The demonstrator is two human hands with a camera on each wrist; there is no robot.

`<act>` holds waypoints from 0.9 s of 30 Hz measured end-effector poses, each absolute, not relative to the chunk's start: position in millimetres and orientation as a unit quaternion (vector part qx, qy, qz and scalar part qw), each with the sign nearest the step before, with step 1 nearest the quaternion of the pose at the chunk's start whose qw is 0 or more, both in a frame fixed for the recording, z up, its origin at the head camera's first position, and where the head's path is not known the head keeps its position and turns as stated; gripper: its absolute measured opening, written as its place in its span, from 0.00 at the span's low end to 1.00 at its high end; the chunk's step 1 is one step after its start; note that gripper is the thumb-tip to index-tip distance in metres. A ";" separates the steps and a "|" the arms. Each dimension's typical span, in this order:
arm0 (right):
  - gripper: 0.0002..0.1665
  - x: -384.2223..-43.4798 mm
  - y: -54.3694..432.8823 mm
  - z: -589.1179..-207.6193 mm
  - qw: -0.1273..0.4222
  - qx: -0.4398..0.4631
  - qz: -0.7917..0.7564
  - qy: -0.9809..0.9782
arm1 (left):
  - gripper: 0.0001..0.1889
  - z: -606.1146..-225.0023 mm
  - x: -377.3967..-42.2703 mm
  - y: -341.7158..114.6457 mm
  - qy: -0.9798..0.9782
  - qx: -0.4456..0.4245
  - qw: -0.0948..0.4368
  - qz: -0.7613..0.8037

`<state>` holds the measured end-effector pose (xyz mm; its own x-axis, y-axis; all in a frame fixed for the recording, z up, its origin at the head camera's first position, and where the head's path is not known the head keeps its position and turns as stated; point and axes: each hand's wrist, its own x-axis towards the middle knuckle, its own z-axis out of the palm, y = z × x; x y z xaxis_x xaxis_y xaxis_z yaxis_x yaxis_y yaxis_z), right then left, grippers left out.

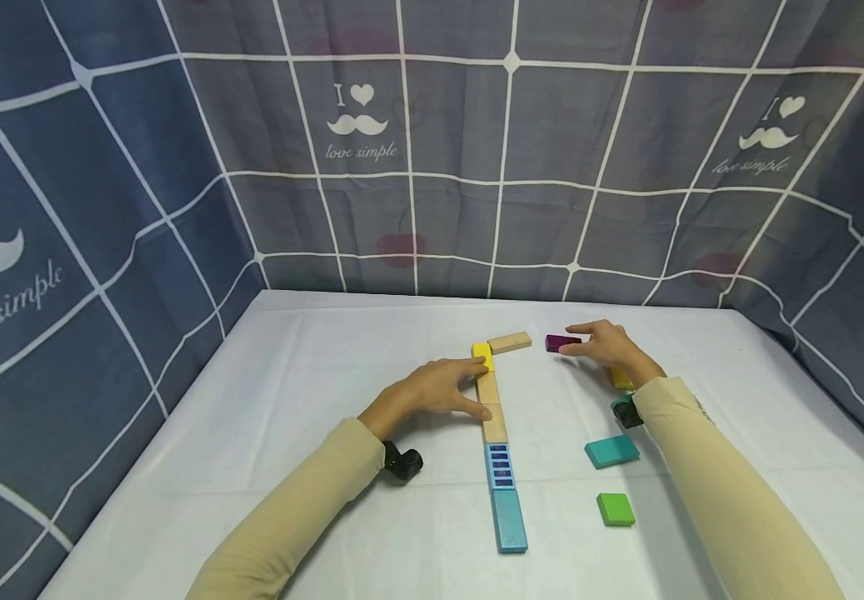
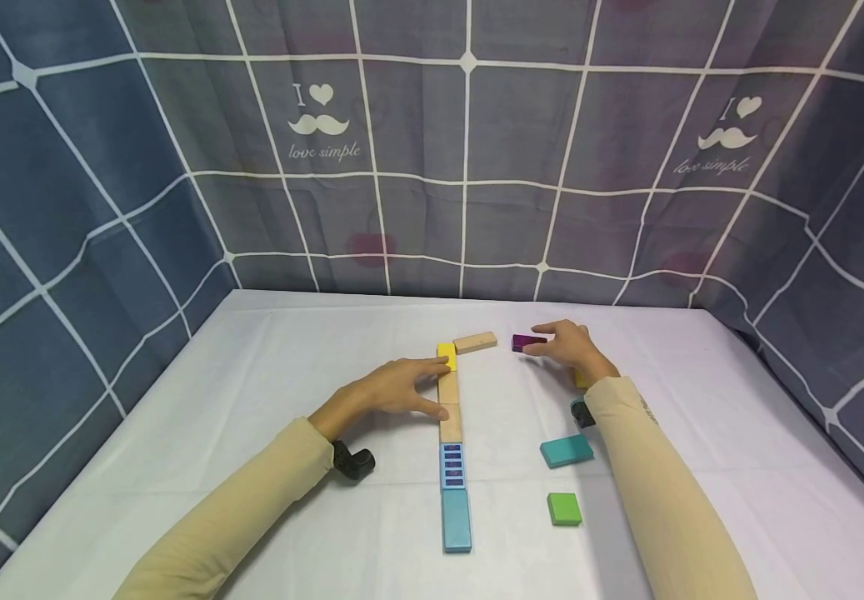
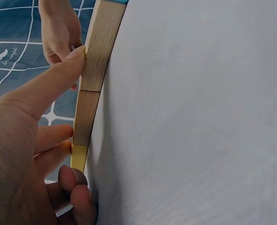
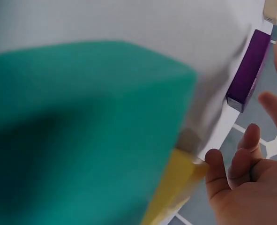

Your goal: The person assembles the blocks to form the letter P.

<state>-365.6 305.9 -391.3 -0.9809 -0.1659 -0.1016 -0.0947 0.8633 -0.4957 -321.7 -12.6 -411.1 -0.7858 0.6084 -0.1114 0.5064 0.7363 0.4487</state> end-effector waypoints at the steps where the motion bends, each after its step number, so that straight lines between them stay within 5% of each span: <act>1: 0.39 -366.0 306.5 -392.7 0.074 -0.065 -0.253 0.963 | 0.45 -411.3 -321.6 -12.9 0.922 0.302 0.126 0.204; 27: 0.27 -370.0 291.1 -403.5 0.037 -0.082 -0.280 0.956 | 0.45 -411.0 -319.9 -12.1 0.924 0.302 0.126 0.200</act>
